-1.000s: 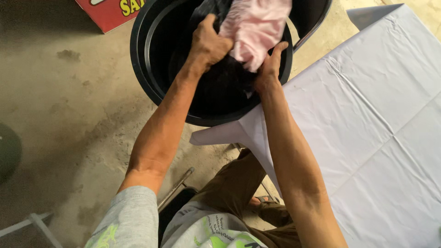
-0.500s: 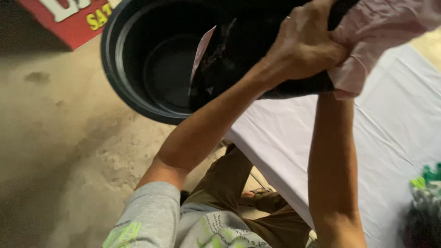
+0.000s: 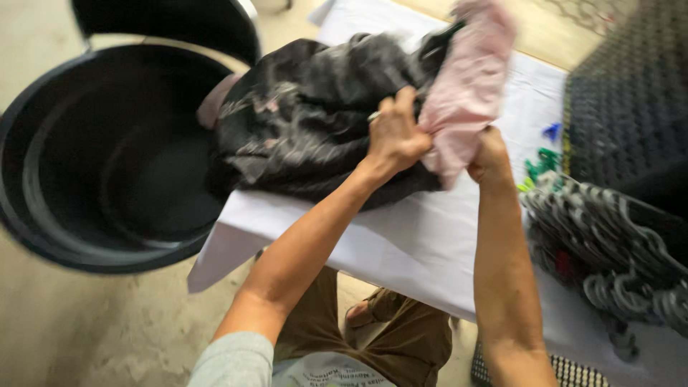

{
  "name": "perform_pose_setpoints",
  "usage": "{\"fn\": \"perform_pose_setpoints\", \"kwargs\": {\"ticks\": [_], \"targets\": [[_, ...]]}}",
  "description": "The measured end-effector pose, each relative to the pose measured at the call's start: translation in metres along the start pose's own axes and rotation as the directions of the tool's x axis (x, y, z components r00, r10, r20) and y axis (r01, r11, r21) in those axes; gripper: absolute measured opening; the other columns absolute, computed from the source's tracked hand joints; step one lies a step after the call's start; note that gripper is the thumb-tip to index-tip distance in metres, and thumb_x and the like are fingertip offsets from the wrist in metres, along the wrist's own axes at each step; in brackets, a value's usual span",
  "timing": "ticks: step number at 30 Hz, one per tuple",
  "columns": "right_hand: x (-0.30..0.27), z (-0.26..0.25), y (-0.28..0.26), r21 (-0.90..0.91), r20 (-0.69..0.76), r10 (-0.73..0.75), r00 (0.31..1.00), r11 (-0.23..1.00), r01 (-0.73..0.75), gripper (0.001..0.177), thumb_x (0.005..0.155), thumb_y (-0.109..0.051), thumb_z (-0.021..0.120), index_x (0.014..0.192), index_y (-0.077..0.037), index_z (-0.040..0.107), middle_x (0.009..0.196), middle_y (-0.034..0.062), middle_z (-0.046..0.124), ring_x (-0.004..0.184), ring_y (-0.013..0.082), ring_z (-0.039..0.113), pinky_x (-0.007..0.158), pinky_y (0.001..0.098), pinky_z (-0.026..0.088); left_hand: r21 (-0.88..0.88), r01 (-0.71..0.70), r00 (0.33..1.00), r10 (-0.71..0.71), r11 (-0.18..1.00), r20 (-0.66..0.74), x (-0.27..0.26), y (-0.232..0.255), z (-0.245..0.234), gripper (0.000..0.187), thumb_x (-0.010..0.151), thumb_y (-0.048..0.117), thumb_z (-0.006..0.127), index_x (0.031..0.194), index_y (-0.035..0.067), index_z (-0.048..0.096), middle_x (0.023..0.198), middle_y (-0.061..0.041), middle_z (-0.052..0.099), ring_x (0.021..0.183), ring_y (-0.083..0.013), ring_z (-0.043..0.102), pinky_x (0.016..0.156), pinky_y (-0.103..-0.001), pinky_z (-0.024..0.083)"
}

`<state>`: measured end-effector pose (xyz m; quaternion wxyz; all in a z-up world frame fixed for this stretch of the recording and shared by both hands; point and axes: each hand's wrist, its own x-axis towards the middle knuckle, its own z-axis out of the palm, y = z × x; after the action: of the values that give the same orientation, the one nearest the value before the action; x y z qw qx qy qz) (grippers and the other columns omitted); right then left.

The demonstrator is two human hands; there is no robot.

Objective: The person sorts various clothing items by hand, picking them up from a table, shaking them out, and placing them into a laundry basket.

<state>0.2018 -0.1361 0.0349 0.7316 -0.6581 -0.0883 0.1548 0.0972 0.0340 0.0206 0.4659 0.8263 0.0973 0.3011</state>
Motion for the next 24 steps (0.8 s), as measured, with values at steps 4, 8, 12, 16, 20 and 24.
{"fn": "perform_pose_setpoints", "kwargs": {"ticks": [4,8,12,16,20,24], "targets": [[-0.007,-0.052,0.024,-0.622,-0.189,-0.061,0.98,0.78,-0.071,0.021,0.095,-0.008,0.067,0.111,-0.001,0.079,0.101,0.0203,0.073,0.071,0.0258,0.069,0.064,0.0413,0.051,0.034,0.042,0.999,-0.042,0.999,0.008,-0.013,-0.018,0.033,0.064,0.066,0.018,0.068,0.126,0.002,0.054,0.108,-0.037,0.056,0.097,-0.0552,0.061,0.09,-0.058,0.052],[-0.006,-0.059,0.037,-0.937,-0.057,-0.778,0.626,0.259,0.236,0.017,0.092,-0.007,0.073,0.108,-0.003,0.075,0.099,0.0191,0.073,0.084,0.0383,0.071,0.075,0.0465,0.056,0.108,0.082,0.984,-0.098,0.991,0.148,-0.025,-0.013,0.037,0.076,0.071,0.035,0.082,0.13,0.002,0.049,0.116,-0.037,0.053,0.103,-0.0569,0.058,0.09,-0.059,0.049],[-0.024,-0.014,0.044,-0.893,0.092,-0.714,0.694,0.249,0.375,0.02,0.095,-0.012,0.064,0.114,-0.004,0.068,0.108,0.019,0.071,0.1,0.0381,0.07,0.09,0.0471,0.054,0.09,0.072,0.986,-0.084,0.993,0.144,-0.035,-0.001,0.014,0.068,0.089,0.045,0.078,0.138,0.007,0.049,0.125,-0.027,0.06,0.114,-0.0496,0.064,0.096,-0.053,0.053],[-0.029,0.001,0.058,-0.923,0.171,-0.328,0.929,0.276,0.267,0.058,0.09,-0.044,0.074,0.129,-0.004,0.06,0.114,0.021,0.069,0.106,0.0376,0.066,0.096,0.0481,0.049,0.261,0.084,0.979,-0.129,0.962,0.16,-0.053,-0.003,-0.02,0.068,0.091,0.037,0.077,0.145,0.009,0.046,0.136,-0.023,0.055,0.117,-0.0471,0.061,0.094,-0.053,0.053],[-0.026,-0.01,0.086,-0.81,0.172,-0.365,0.915,0.476,0.342,0.076,0.095,-0.05,0.069,0.148,-0.002,0.045,0.145,0.0257,0.053,0.134,0.041,0.049,0.11,0.0472,0.04,0.627,0.054,0.974,-0.18,0.777,0.139,-0.068,-0.034,-0.028,0.088,0.074,0.036,0.082,0.147,0.005,0.044,0.149,-0.022,0.042,0.128,-0.045,0.043,0.1,-0.056,0.041],[-0.02,-0.015,0.103,-0.849,0.172,-0.36,0.917,0.418,0.323,0.072,0.099,-0.051,0.064,0.15,-0.005,0.045,0.146,0.0229,0.055,0.135,0.0409,0.05,0.108,0.0505,0.04,0.706,0.0,0.983,-0.131,0.708,0.132,-0.082,-0.068,-0.018,0.081,0.08,0.045,0.075,0.145,0.005,0.05,0.153,-0.019,0.042,0.134,-0.0414,0.039,0.103,-0.06,0.032]]}}
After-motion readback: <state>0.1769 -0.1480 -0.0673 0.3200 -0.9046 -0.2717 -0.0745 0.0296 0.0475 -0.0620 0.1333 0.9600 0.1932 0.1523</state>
